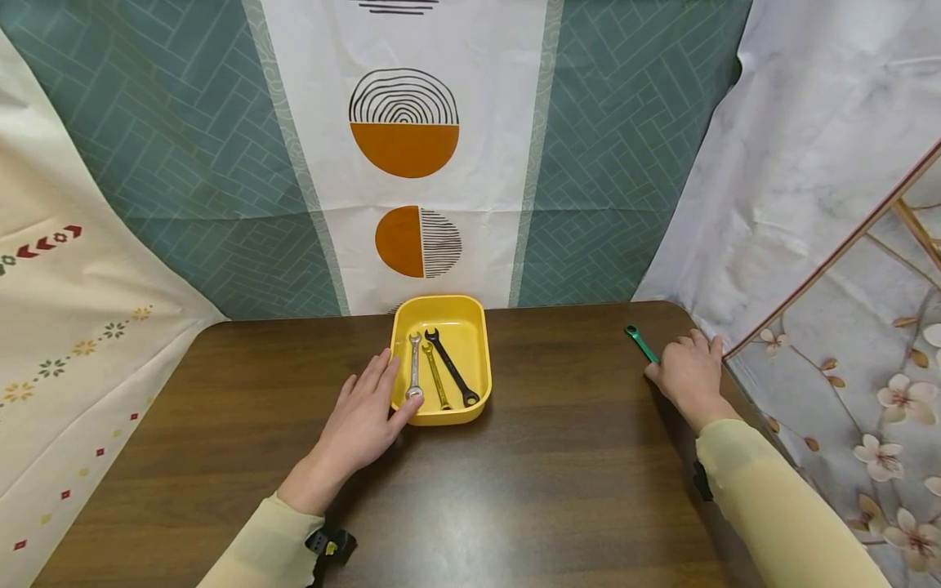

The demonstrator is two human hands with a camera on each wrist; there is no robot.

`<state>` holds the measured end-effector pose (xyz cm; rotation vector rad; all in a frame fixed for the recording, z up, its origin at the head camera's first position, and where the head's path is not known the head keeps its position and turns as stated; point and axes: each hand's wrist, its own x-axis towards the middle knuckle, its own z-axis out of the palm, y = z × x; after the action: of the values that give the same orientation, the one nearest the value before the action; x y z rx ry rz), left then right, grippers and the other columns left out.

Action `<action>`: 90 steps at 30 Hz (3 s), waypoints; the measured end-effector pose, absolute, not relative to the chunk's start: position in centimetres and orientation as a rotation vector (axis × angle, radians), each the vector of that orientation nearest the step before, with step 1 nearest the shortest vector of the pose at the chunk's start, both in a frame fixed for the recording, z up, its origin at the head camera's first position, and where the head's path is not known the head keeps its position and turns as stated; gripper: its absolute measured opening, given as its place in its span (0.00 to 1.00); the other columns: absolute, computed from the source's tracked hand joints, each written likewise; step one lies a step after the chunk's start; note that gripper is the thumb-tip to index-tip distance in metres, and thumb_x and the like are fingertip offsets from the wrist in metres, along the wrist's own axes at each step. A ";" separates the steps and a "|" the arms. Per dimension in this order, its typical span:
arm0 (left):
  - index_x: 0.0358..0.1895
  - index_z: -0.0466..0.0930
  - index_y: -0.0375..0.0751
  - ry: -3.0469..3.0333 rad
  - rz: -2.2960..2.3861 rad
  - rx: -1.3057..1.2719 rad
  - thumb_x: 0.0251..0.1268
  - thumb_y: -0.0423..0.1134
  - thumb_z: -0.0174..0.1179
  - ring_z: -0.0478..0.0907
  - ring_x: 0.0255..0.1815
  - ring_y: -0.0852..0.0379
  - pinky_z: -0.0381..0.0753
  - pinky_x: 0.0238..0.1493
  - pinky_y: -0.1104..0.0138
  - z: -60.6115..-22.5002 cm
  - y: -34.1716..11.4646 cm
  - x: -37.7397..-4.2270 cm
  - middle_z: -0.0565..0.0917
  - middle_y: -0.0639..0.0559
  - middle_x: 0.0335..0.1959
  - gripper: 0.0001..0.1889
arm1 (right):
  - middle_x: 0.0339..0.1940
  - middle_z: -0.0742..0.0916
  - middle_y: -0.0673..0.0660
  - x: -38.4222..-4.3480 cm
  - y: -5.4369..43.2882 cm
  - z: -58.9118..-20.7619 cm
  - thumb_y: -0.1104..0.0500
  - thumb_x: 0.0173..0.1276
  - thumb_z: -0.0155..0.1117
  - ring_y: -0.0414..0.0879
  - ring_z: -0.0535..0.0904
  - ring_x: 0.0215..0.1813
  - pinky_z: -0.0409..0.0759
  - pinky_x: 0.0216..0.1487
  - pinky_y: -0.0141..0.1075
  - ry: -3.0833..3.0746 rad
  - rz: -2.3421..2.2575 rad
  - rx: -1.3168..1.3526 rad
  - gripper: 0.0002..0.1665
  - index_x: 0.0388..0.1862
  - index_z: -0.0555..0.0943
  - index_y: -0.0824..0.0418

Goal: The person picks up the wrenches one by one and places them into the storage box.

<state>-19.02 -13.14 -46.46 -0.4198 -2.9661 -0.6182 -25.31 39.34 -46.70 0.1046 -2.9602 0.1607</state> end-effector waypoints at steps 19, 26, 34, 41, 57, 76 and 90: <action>0.87 0.60 0.32 -2.925 -0.607 -0.439 0.84 0.67 0.56 0.54 0.90 0.36 0.54 0.83 0.33 -46.8 -13.2 -19.0 0.56 0.36 0.90 0.47 | 0.52 0.87 0.78 -25.2 39.0 -46.3 0.54 0.69 0.70 0.78 0.64 0.74 0.46 0.75 0.81 -2.985 0.158 0.106 0.25 0.12 0.78 0.57; 0.88 0.59 0.33 -2.937 -0.605 -0.446 0.84 0.68 0.54 0.53 0.90 0.36 0.54 0.84 0.33 -46.7 -13.2 -19.0 0.54 0.36 0.91 0.47 | 0.58 0.86 0.80 -25.2 38.7 -46.0 0.54 0.71 0.69 0.80 0.62 0.78 0.45 0.76 0.81 -3.017 0.148 0.105 0.21 0.17 0.84 0.59; 0.89 0.56 0.32 -2.935 -0.614 -0.433 0.84 0.67 0.55 0.53 0.90 0.37 0.54 0.83 0.34 -46.8 -13.2 -19.0 0.55 0.36 0.90 0.49 | 0.65 0.83 0.81 -25.4 38.3 -46.0 0.55 0.75 0.64 0.82 0.58 0.81 0.42 0.77 0.82 -3.061 0.149 0.128 0.21 0.20 0.86 0.59; 0.90 0.52 0.33 -2.969 -0.613 -0.416 0.84 0.68 0.53 0.51 0.91 0.38 0.53 0.84 0.34 -46.7 -13.2 -19.1 0.53 0.38 0.91 0.50 | 0.68 0.81 0.80 -25.3 37.8 -45.8 0.56 0.78 0.61 0.81 0.58 0.81 0.41 0.78 0.82 -3.093 0.104 0.150 0.21 0.25 0.87 0.61; 0.89 0.54 0.33 -2.950 -0.611 -0.422 0.84 0.68 0.54 0.53 0.90 0.38 0.54 0.83 0.33 -46.7 -13.3 -19.0 0.54 0.37 0.91 0.50 | 0.70 0.81 0.79 -25.5 36.5 -46.0 0.59 0.78 0.60 0.79 0.59 0.82 0.40 0.79 0.80 -3.024 0.182 0.208 0.18 0.27 0.88 0.63; 0.89 0.53 0.32 -2.960 -0.594 -0.430 0.85 0.68 0.53 0.53 0.90 0.37 0.54 0.83 0.33 -46.7 -13.2 -19.1 0.54 0.37 0.91 0.50 | 0.72 0.80 0.78 -25.5 34.5 -45.6 0.59 0.78 0.60 0.78 0.60 0.82 0.43 0.79 0.80 -2.950 0.379 0.250 0.19 0.24 0.86 0.59; 0.90 0.52 0.33 -2.971 -0.605 -0.429 0.85 0.68 0.52 0.51 0.91 0.38 0.52 0.84 0.33 -46.8 -13.3 -19.1 0.52 0.38 0.91 0.50 | 0.76 0.78 0.77 -25.2 31.6 -44.7 0.61 0.77 0.62 0.75 0.58 0.85 0.43 0.82 0.75 -2.866 0.426 0.316 0.16 0.26 0.84 0.61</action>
<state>-19.07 -13.27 -46.79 -0.4293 -2.9712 -0.6051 -25.22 31.55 -44.68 0.3157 -2.8662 0.4256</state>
